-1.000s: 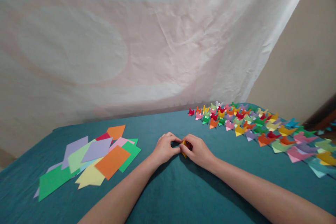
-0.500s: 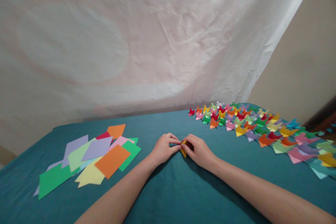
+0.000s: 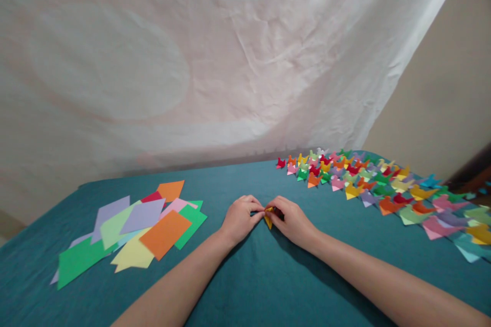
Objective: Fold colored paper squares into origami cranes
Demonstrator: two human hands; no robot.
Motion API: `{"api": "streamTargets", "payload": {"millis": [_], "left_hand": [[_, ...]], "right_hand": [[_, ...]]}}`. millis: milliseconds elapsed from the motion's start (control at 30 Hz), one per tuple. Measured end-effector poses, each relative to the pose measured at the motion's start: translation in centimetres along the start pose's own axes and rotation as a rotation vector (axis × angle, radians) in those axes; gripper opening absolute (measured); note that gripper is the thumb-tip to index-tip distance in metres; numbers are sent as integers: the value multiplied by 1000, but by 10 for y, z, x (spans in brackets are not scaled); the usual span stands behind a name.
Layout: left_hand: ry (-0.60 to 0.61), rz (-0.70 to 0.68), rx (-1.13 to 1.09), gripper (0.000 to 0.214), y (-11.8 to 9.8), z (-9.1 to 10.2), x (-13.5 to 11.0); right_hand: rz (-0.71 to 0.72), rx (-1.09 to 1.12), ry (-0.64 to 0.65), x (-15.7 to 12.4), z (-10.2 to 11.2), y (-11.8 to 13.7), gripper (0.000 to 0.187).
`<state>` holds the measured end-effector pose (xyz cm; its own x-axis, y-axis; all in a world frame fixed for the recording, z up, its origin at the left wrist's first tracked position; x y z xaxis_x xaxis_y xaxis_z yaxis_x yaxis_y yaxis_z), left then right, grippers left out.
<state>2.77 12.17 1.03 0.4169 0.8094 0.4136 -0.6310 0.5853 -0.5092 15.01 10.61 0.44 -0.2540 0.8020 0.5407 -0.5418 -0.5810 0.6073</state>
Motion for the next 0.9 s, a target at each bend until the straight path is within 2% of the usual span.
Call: {"api": "streamTargets", "payload": {"millis": [567, 900], "left_hand": [[36, -253, 355, 22, -28, 4, -2], [59, -158, 141, 22, -14, 6, -5]], "right_hand": [[17, -25, 24, -1, 0, 0, 19], [30, -45, 39, 1, 0, -1, 18]]}}
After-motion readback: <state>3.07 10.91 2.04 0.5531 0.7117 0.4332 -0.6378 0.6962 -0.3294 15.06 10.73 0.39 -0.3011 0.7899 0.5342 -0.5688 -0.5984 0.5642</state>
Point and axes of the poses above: each hand's wrist, its own x-axis towards the middle knuckle, its own z-axis out of the back of the hand, y = z × x, the point moved 7 cm from there along x, towards the middle knuckle, and after that the axes turned 7 degrees about -y, right-handed, at the moved point
